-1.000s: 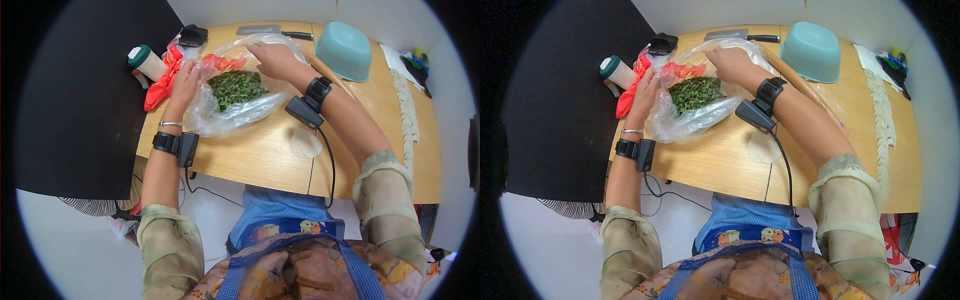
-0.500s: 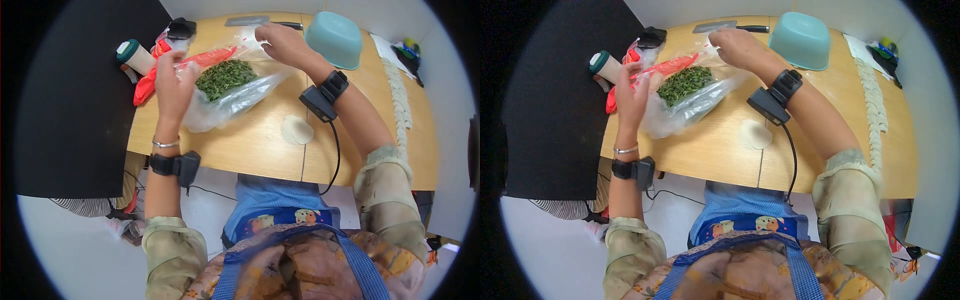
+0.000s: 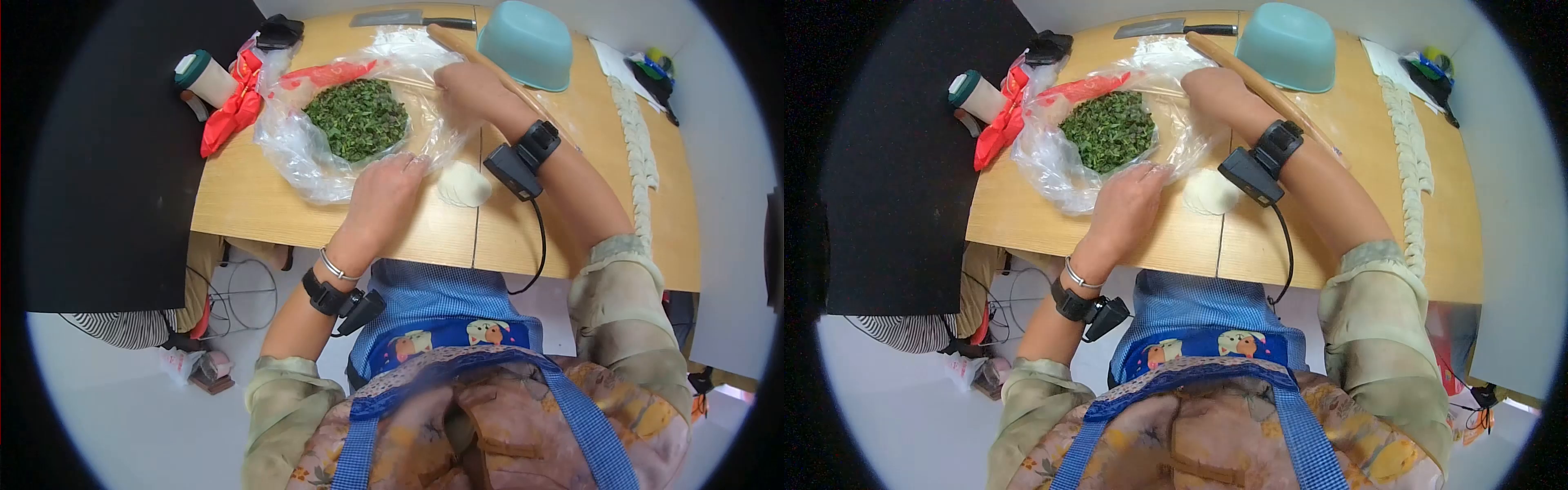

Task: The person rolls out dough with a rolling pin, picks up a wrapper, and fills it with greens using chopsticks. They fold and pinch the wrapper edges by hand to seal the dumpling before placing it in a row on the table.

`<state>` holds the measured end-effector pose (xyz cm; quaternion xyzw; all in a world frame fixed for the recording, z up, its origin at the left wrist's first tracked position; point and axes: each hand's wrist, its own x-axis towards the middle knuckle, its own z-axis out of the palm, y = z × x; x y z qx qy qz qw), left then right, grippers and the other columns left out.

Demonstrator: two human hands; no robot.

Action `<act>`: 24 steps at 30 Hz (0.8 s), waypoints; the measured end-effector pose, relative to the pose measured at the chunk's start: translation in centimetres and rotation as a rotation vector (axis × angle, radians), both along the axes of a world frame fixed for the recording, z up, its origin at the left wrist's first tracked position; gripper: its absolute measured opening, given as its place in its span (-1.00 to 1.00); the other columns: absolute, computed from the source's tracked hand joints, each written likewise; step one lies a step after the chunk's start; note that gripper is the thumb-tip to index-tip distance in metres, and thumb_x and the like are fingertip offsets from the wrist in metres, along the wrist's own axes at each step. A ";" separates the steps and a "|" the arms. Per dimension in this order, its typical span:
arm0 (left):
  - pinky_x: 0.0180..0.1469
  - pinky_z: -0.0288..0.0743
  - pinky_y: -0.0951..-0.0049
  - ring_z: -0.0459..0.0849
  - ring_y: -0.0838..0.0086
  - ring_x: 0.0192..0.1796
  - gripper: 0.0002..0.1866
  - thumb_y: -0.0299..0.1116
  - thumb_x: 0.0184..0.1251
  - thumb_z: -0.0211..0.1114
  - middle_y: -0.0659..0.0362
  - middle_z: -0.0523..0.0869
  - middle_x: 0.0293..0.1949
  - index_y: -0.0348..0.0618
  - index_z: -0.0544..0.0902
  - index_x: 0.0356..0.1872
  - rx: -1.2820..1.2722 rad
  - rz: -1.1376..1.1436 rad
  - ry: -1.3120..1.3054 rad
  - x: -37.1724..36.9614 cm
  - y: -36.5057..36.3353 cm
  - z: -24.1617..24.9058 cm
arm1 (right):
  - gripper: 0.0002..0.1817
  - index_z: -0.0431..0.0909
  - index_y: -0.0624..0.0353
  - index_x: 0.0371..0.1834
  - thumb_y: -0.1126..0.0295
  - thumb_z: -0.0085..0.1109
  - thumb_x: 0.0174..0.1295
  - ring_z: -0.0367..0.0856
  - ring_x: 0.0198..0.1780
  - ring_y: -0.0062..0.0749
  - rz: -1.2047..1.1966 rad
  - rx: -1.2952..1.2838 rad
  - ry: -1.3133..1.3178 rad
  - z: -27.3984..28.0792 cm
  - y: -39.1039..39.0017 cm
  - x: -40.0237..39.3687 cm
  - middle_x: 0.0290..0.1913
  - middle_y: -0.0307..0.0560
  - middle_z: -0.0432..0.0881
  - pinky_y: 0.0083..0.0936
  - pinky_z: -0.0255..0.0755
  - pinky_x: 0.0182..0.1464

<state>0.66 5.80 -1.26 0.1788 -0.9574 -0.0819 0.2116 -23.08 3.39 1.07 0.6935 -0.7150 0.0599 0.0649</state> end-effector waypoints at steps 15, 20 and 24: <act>-0.05 0.54 0.15 0.64 0.00 -0.08 -0.72 -0.53 0.18 0.24 -0.06 0.65 -0.12 -0.24 0.63 -0.05 0.112 0.032 0.151 -0.1 2.5 -1.1 | -0.64 0.53 0.05 0.12 0.42 0.15 0.22 0.40 -0.37 -0.68 0.269 0.188 -0.886 0.6 3.8 -2.6 -0.43 -0.32 0.55 -0.62 0.28 -0.25; -0.09 0.52 0.15 0.64 0.01 -0.13 -0.74 -0.53 0.22 0.22 -0.06 0.65 -0.16 -0.25 0.61 -0.05 0.163 0.107 0.181 -1.1 2.0 -0.9 | -0.75 0.62 0.10 -0.02 0.41 0.15 0.24 0.49 -0.30 -0.63 0.380 0.179 -0.933 1.1 3.0 -2.9 -0.38 -0.27 0.59 -0.58 0.37 -0.13; -0.11 0.50 0.13 0.63 0.00 -0.17 -0.74 -0.55 0.20 0.22 -0.09 0.64 -0.23 -0.29 0.60 -0.07 0.195 0.159 0.285 -2.5 0.9 -0.6 | -0.80 0.67 0.17 -0.12 0.35 0.17 0.28 0.56 -0.23 -0.62 0.494 0.028 -1.036 0.3 1.8 -2.3 -0.26 -0.23 0.69 -0.56 0.42 0.00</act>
